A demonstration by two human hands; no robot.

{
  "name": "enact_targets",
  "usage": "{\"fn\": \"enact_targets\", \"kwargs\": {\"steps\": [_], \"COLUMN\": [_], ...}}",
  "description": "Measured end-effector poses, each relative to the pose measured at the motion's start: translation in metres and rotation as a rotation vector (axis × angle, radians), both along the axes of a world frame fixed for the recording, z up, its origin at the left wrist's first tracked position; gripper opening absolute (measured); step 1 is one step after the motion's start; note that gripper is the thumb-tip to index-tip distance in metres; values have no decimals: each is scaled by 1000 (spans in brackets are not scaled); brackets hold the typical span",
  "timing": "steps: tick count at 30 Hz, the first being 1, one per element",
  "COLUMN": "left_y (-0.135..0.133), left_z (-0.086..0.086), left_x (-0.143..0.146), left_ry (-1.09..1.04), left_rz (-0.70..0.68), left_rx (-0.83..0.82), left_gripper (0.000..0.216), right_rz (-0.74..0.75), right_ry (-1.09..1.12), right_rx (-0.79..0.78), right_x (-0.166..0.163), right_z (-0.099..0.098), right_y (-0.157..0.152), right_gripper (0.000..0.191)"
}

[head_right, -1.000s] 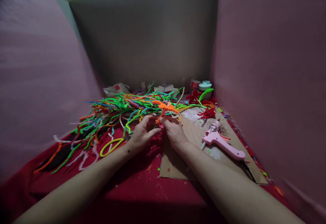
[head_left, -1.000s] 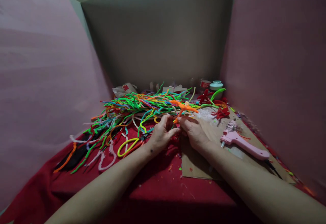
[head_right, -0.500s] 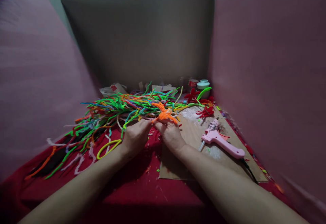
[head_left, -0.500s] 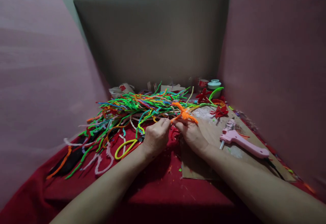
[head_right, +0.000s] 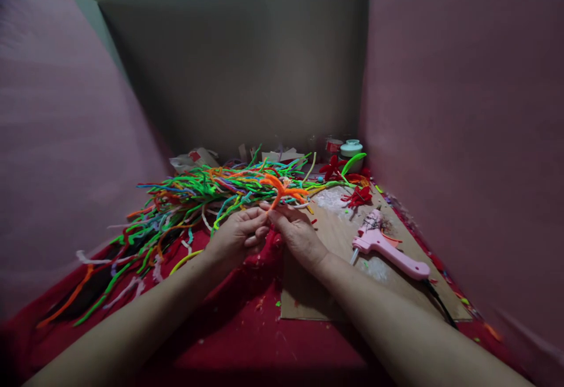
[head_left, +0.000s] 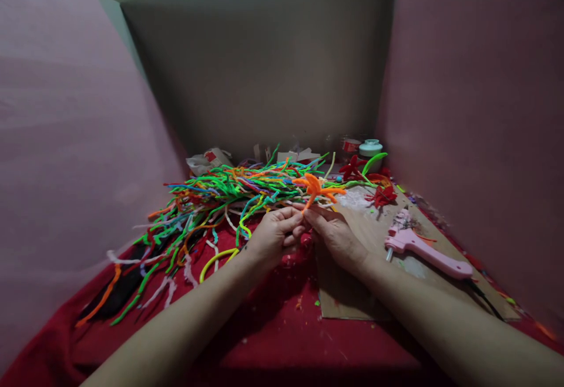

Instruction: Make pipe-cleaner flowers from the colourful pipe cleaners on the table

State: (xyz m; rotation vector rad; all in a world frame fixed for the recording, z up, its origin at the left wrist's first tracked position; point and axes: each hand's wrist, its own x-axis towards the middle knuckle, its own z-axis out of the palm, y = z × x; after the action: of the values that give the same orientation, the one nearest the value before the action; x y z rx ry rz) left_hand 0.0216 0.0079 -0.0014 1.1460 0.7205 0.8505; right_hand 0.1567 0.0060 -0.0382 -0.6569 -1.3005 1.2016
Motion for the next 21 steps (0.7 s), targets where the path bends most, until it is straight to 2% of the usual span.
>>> {"fn": "enact_targets", "kwargs": {"steps": [3, 6, 9, 12, 15, 17, 19, 21], "left_y": [2, 5, 5, 3, 2, 1, 0, -1], "left_z": [2, 2, 2, -1, -9, -15, -18, -19], "left_x": [-7, -13, -12, -6, -4, -6, -8, -10], "left_ry": [-39, -58, -25, 166, 427, 540, 594, 588], "left_rz": [-107, -182, -205, -91, 111, 209, 248, 242], "left_rx": [-120, -198, -181, 72, 538, 793, 873, 794], "left_gripper": [16, 13, 15, 19, 15, 9, 10, 16], "right_rz": [27, 11, -43, -121, -154, -166, -167, -139], "right_ry": [4, -99, -174, -178, -159, -178, -209, -186], "right_rx": [4, 88, 106, 9, -63, -50, -23, -21], "right_x": [2, 5, 6, 7, 6, 5, 3, 1], "right_z": [6, 11, 14, 14, 16, 17, 16, 14], "right_y": [-5, -10, -12, -13, -13, -13, -12, -10], "right_gripper": [30, 27, 27, 27, 27, 25, 22, 21]}}
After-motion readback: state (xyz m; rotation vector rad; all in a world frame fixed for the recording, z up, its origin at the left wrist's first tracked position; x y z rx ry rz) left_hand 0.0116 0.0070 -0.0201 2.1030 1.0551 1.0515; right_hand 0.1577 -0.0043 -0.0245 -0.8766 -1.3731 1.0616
